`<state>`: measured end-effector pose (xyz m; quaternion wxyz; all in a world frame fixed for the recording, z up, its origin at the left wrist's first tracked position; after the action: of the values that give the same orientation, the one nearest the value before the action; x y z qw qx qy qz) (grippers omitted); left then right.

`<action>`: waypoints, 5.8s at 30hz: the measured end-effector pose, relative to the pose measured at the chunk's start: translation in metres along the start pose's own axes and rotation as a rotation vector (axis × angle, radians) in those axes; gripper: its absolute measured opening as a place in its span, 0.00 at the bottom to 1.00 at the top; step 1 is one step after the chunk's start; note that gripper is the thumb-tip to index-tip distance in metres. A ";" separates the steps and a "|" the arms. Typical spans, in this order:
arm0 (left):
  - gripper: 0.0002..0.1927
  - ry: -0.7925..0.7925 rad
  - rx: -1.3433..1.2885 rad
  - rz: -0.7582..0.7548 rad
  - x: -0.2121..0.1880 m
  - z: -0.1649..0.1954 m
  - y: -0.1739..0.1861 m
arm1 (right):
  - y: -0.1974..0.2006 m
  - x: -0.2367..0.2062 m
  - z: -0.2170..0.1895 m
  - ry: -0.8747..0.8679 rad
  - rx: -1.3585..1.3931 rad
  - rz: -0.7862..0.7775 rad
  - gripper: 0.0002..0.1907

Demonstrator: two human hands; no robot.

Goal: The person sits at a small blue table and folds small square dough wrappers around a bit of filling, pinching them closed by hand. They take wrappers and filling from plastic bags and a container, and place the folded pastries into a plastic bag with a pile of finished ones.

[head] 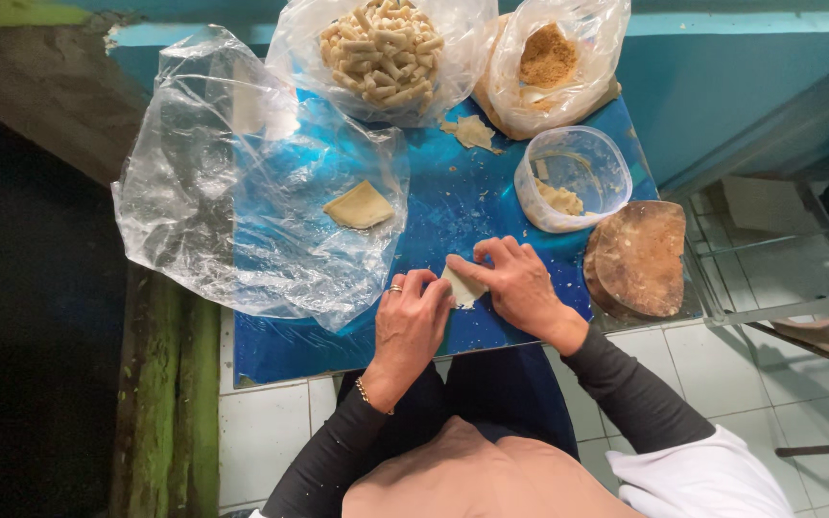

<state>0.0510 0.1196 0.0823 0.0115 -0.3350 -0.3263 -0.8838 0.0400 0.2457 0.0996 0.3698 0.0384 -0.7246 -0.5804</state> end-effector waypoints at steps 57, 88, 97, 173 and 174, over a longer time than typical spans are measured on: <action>0.10 0.039 -0.152 0.045 0.003 -0.002 0.012 | 0.022 0.078 0.344 -0.721 -0.166 0.075 0.11; 0.23 -0.171 0.022 -0.021 0.005 0.019 0.008 | 0.036 -0.004 0.043 -0.255 0.262 0.048 0.06; 0.21 -0.202 0.103 -0.085 0.001 0.019 -0.004 | 0.042 0.000 0.028 -0.158 0.115 0.086 0.05; 0.08 -0.057 -0.074 0.099 -0.005 0.024 -0.004 | 0.019 -0.040 0.001 -0.383 0.329 0.228 0.15; 0.08 -0.067 -0.072 0.089 -0.005 0.024 -0.005 | 0.020 -0.040 0.001 -0.373 0.334 0.228 0.15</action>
<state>0.0678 0.1363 0.0898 0.0280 -0.3789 -0.2791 -0.8819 0.0760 0.2721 0.0968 0.2814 -0.0903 -0.8654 -0.4046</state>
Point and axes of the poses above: each hand's wrist, its own x-axis towards the middle knuckle, its own y-axis out of the back of the hand, z = x × y, the point moved 10 cm from there along x, towards the middle knuckle, and after that the axes turned 5 degrees about z, right-handed, at the moved point
